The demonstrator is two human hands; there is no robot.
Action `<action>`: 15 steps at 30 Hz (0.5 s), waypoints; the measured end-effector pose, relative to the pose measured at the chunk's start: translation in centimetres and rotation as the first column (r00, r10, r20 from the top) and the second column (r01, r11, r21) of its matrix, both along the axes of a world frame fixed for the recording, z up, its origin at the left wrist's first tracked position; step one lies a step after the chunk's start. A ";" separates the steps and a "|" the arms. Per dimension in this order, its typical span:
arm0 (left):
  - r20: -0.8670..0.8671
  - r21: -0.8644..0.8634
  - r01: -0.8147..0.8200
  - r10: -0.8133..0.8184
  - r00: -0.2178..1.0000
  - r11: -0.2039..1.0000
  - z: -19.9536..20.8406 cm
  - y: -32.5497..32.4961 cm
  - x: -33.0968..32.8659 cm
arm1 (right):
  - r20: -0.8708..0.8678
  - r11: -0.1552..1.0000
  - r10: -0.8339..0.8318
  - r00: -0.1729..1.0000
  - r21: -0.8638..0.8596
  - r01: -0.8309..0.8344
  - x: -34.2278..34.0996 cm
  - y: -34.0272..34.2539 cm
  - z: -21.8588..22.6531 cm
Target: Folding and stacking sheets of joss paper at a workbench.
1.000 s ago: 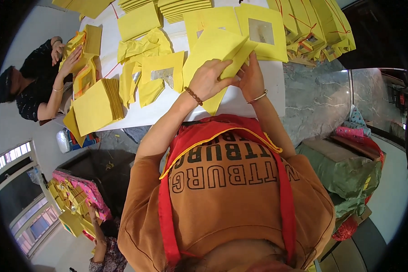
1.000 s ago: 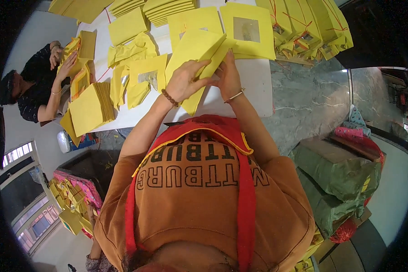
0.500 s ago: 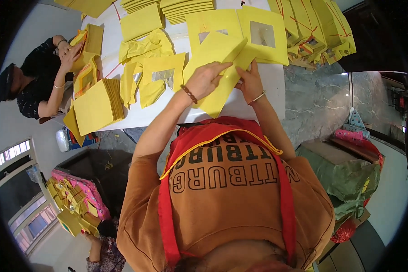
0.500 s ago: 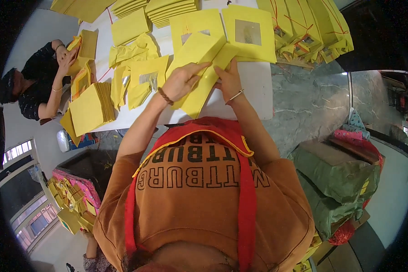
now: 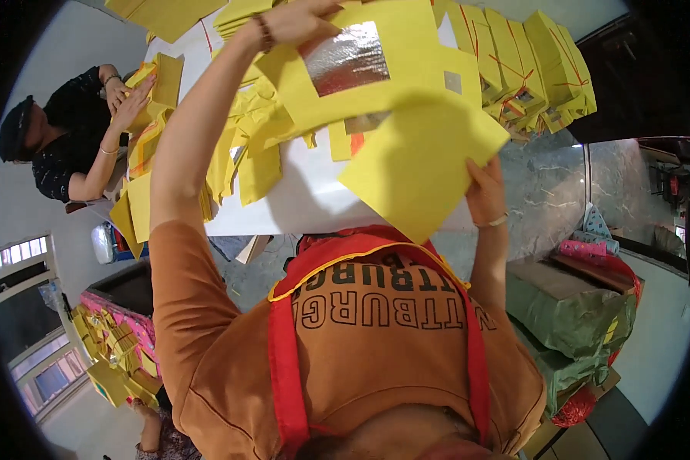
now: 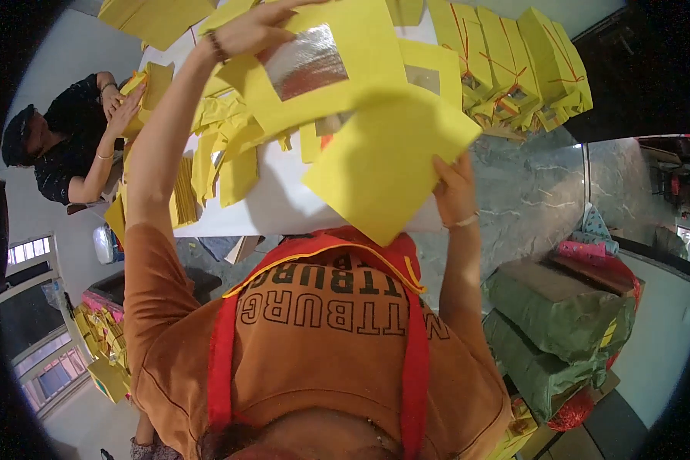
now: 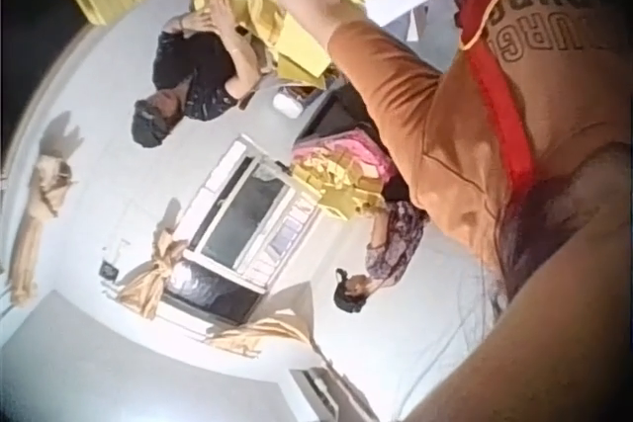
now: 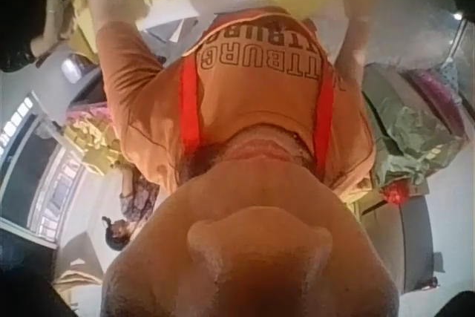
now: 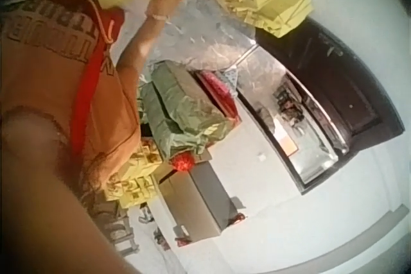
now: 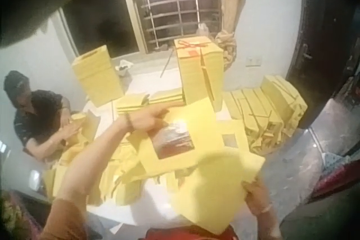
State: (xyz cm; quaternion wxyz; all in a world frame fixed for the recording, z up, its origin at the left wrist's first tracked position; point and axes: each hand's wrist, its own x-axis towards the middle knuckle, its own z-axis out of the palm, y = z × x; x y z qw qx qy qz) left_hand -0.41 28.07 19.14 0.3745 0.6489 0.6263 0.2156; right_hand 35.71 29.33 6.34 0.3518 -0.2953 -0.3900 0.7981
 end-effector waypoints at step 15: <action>-0.848 0.205 0.293 0.020 0.529 0.934 -12.1 7.8 0.0 | -0.177 0.960 -0.225 0.958 -0.207 0.188 8.9 -2.5 -4.7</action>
